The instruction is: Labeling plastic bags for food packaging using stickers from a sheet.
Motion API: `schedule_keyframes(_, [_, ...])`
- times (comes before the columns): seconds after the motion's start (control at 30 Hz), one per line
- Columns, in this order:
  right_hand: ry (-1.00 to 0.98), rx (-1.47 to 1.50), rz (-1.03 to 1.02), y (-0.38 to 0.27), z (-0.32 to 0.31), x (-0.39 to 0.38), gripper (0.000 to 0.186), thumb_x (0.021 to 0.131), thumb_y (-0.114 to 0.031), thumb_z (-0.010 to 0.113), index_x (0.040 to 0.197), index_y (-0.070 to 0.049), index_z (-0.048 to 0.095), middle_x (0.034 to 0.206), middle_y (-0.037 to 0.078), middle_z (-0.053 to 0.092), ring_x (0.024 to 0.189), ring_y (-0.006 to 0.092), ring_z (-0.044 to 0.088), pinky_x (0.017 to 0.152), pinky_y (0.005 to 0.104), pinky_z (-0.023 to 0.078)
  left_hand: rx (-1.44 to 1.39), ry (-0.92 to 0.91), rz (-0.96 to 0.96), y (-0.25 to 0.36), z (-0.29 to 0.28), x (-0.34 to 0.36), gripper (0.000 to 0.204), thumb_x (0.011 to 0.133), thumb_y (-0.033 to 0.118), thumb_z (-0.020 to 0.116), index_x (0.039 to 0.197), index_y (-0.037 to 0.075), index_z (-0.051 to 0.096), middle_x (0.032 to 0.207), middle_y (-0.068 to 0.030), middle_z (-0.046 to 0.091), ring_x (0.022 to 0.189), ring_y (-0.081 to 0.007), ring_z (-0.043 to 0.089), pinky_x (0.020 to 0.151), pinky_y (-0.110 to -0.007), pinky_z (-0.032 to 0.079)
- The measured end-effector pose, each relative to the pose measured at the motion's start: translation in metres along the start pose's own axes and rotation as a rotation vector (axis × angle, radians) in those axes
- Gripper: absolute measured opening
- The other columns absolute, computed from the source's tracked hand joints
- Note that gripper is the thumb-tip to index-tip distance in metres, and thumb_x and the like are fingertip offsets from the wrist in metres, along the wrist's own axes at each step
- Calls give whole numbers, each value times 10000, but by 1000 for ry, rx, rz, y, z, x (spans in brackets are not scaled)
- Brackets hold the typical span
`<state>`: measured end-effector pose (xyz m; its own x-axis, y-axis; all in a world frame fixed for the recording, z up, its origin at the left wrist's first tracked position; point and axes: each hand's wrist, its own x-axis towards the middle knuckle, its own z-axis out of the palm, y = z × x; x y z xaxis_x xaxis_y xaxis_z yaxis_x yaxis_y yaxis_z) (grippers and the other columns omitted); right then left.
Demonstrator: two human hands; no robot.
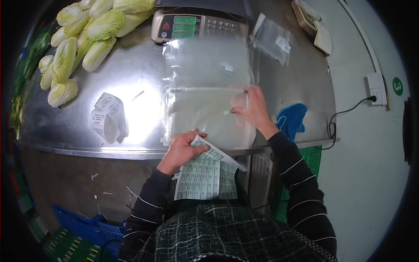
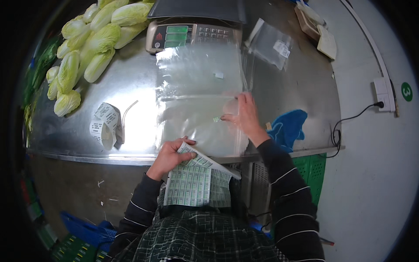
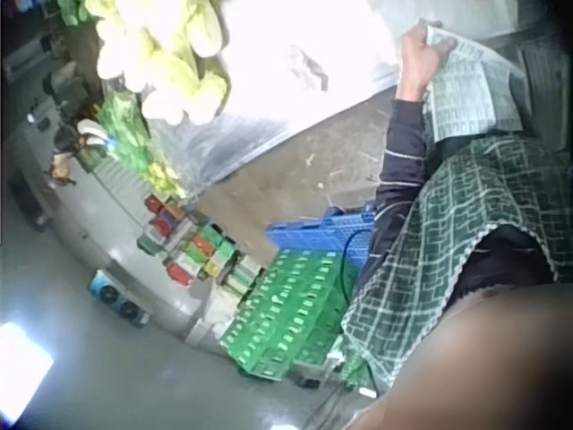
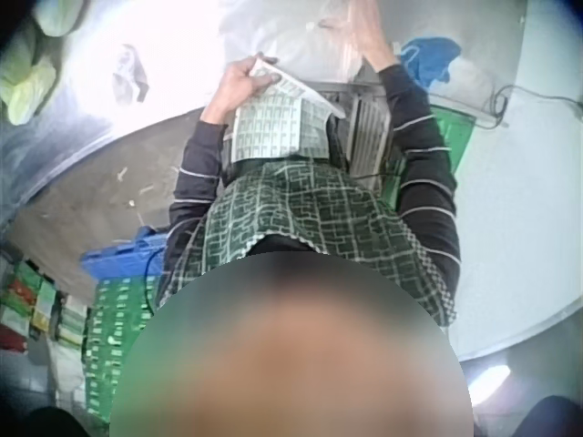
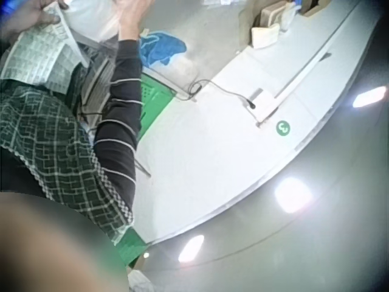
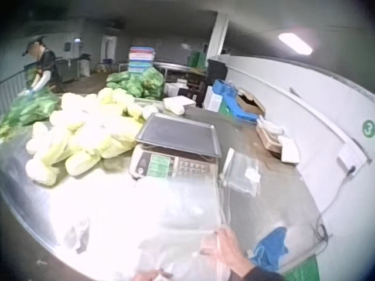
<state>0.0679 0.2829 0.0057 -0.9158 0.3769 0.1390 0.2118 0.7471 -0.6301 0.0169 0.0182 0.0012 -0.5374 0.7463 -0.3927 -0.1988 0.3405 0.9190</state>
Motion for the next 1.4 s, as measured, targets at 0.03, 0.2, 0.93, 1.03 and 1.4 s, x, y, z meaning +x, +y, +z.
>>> schedule_keyframes(0.03, [-60,-138,-130,-2,-3,-7,495,577,-228,821,981,-82,574,998,118,516,984,302,486,840,390,414,-4,-1,15,-3,-3,-2,334,738,68,739,1057,11,656,1083,-103,653,1195,-221,496,1001,-343,359])
schedule_keyframes(0.2, [-215,-214,-408,-10,23,-44,235,727,-286,698,874,-116,629,929,69,558,930,268,516,736,351,399,-141,-146,-119,23,-5,-17,262,764,49,722,1018,10,671,992,-77,681,1032,-173,598,919,-305,443])
schedule_keyframes(0.93, [-627,420,330,-52,-63,-49,375,754,-150,709,1067,18,592,843,128,640,796,235,638,711,304,493,-501,209,71,17,-13,-11,166,882,122,629,980,-4,674,841,-4,670,742,-42,561,674,-213,456])
schedule_keyframes(1.03, [-673,258,178,-63,-71,-42,301,758,-119,690,1013,23,620,808,140,656,769,249,652,696,315,501,-407,322,70,20,-6,-12,134,862,108,653,935,0,684,788,21,646,716,-29,538,657,-199,437])
schedule_keyframes(1.4, [-547,291,-9,-97,-26,-41,248,768,-149,669,968,-6,640,829,160,637,757,293,638,698,349,494,-276,290,149,14,6,-13,306,820,112,706,610,25,501,591,80,423,589,-12,363,501,-219,325])
